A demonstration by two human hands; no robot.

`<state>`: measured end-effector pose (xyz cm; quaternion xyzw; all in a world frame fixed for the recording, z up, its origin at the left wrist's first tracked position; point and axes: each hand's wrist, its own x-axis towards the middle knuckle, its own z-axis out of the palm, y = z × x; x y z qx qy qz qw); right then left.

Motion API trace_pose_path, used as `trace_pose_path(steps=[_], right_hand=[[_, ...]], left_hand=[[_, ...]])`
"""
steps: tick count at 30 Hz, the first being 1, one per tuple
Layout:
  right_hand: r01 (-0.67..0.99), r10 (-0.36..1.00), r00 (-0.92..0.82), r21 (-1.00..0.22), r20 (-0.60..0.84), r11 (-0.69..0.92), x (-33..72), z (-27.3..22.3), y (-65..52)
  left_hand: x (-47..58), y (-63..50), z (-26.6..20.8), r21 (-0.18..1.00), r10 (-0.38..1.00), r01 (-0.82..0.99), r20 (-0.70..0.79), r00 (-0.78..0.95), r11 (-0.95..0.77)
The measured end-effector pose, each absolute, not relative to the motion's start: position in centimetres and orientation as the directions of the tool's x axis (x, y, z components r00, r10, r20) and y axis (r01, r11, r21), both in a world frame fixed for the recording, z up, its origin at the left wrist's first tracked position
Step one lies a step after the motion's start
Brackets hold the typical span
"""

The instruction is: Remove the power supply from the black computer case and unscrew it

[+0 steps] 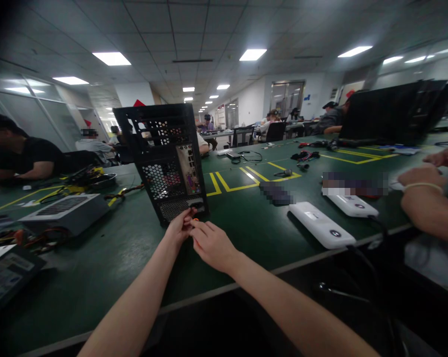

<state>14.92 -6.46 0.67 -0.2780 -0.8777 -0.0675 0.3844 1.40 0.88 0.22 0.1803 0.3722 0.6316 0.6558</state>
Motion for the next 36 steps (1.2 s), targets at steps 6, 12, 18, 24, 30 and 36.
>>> trace_pose_path(steps=[6,12,18,24,30,36], right_hand=[[0.564,0.364,-0.645,0.096,0.672,0.82,14.75,0.71,-6.73],[0.585,0.409,-0.558,-0.007,0.723,0.811,14.79,0.52,-6.68],[0.538,0.474,-0.397,-0.219,0.786,0.814,14.95,0.33,-6.37],[0.575,0.452,-0.458,-0.132,0.765,0.807,14.77,0.45,-6.55],[0.625,0.485,-0.549,-0.051,0.681,0.779,14.74,0.47,-7.09],[0.633,0.52,-0.451,-0.151,0.725,0.759,15.03,0.24,-6.81]], left_hand=[[1.43,0.89,-0.18,0.755,0.969,-0.649,-0.219,-0.113,0.095],[1.53,0.69,-0.37,0.796,0.979,-0.605,-0.149,-0.137,0.037],[1.66,0.47,-0.44,0.831,0.981,-0.557,-0.112,-0.159,0.004],[1.59,0.81,-0.69,0.849,0.978,-0.528,-0.106,-0.181,-0.006],[1.59,0.85,-0.79,0.868,0.971,-0.496,-0.094,-0.221,-0.029],[1.74,0.62,-0.83,0.904,0.958,-0.422,-0.058,-0.281,-0.069]])
